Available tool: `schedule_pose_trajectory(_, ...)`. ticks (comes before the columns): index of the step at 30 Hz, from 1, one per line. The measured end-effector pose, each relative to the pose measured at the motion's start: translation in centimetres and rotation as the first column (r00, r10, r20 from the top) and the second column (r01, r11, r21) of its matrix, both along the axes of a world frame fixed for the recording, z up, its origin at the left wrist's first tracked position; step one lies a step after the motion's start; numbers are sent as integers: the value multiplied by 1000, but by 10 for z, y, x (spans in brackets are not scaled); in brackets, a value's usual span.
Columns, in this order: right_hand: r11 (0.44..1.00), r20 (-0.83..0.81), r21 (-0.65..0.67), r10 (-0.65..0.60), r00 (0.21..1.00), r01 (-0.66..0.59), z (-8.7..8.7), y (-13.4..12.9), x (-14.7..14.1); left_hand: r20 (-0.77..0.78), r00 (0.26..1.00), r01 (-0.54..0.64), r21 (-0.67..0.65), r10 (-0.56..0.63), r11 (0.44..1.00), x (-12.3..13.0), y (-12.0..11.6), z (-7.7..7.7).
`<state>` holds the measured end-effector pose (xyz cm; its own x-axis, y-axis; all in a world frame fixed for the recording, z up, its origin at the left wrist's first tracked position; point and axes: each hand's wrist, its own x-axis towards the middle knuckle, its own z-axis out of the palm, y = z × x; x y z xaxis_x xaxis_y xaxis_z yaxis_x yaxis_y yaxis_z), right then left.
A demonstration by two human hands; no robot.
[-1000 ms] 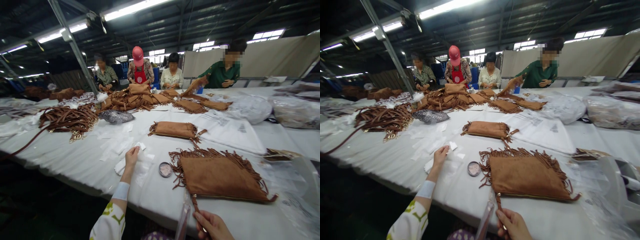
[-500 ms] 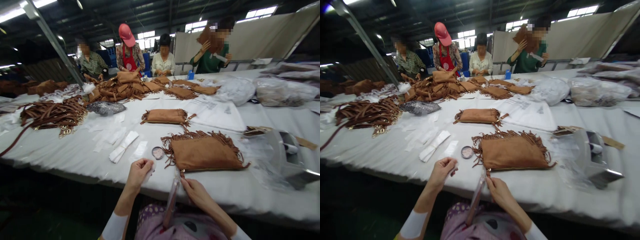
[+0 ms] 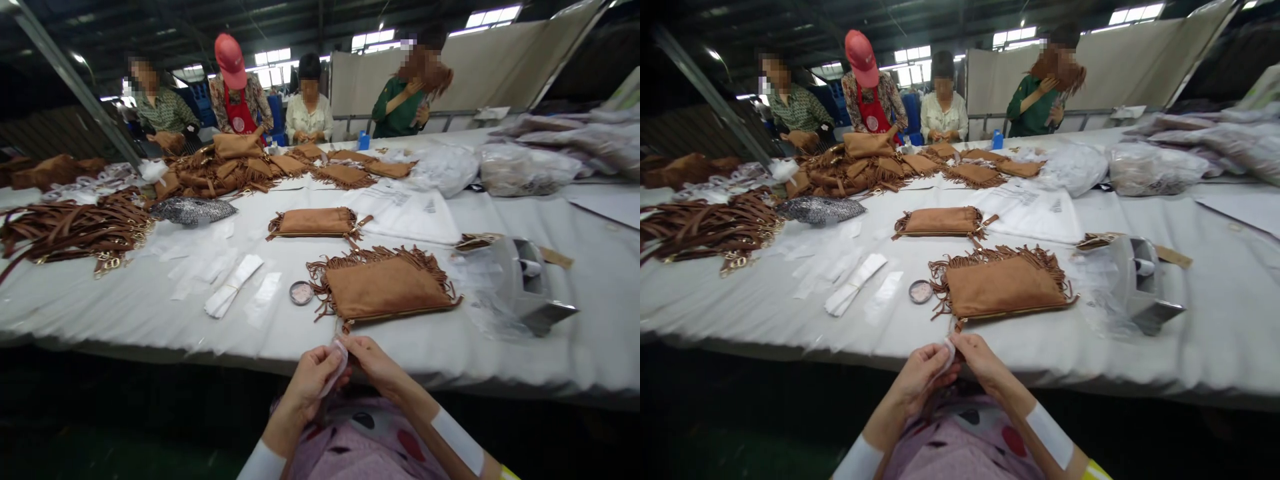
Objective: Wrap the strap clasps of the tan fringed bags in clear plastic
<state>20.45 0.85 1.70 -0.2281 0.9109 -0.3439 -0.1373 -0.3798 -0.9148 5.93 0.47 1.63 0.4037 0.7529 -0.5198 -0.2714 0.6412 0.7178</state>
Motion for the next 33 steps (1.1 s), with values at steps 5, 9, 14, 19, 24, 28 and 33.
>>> schedule_pose_trajectory(5,994,140,24,-105,985,103,-4,1,-1,-213,977,25,194,17,981,0,2,-6)
schedule_pose_trajectory(9,992,110,29,-126,986,123,-2,1,4,-454,889,122,353,56,928,-14,0,-9)
schedule_pose_trajectory(14,993,-72,-58,-103,992,99,2,-3,12,-672,738,308,419,64,854,-25,-4,-9)
schedule_pose_trajectory(19,998,-11,1,-65,998,65,3,-5,16,-742,668,444,452,50,774,-20,-7,-4)
schedule_pose_trajectory(24,999,13,18,-29,1000,28,4,-5,22,-760,647,459,459,69,760,-17,-4,-2)
schedule_pose_trajectory(28,1000,39,-9,21,999,-21,5,-5,27,-751,650,399,468,117,789,-14,3,-4)
schedule_pose_trajectory(33,999,-41,-20,41,998,-42,-1,-6,25,-724,679,384,487,117,784,-3,11,-5)
